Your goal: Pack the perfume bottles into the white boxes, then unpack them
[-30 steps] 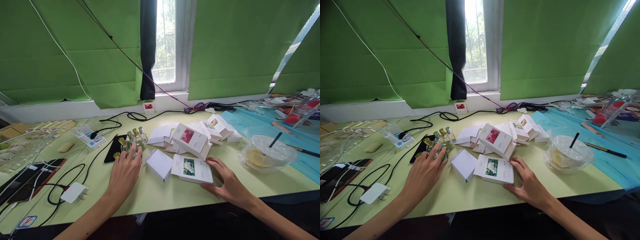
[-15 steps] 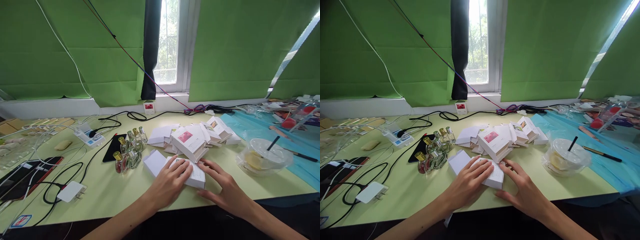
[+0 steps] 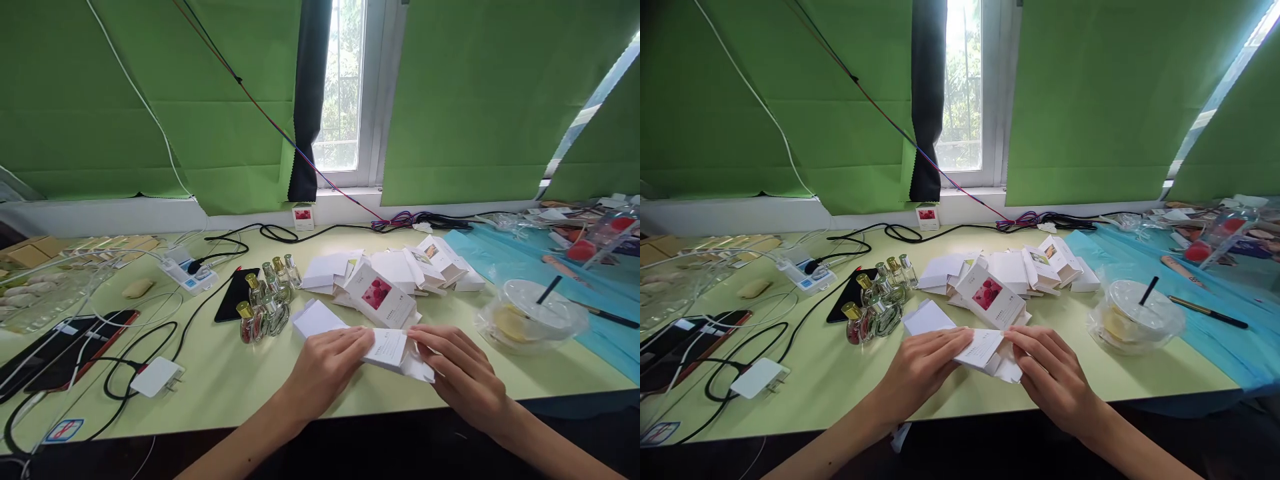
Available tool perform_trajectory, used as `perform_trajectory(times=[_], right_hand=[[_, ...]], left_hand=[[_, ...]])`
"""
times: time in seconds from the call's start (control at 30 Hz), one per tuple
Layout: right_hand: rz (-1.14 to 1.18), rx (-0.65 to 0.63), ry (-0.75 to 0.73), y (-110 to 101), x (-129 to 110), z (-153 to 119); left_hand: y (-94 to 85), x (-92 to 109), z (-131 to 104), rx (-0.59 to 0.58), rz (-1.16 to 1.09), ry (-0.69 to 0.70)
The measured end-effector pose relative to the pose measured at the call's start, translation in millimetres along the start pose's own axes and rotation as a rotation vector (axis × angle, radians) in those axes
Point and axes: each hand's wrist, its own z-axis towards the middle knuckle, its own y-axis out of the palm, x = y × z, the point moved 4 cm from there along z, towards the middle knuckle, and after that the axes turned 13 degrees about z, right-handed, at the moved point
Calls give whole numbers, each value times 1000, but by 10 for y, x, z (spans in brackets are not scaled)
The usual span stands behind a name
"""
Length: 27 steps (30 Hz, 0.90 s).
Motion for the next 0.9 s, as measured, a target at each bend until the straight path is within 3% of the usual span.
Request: perform_trajectory(times=[0.17, 0.37, 0.5, 0.6, 0.7, 0.9], right_hand=[[14, 36, -44, 138, -67, 180], [3, 26, -24, 206, -26, 312], [-168, 106, 251, 217, 329, 291], [-262, -16, 587, 326, 687, 180], [-172, -132, 840, 431, 922, 27], [121, -109, 988, 405, 1019, -27]], left_hand=[[-152, -144, -109, 72, 0, 6], [-310, -414, -304, 35, 31, -40], [-272, -528, -414, -17, 112, 13], [-147, -564, -488, -116, 195, 54], [-37, -580, -546, -285, 207, 38], [8, -573, -639, -547, 152, -83]])
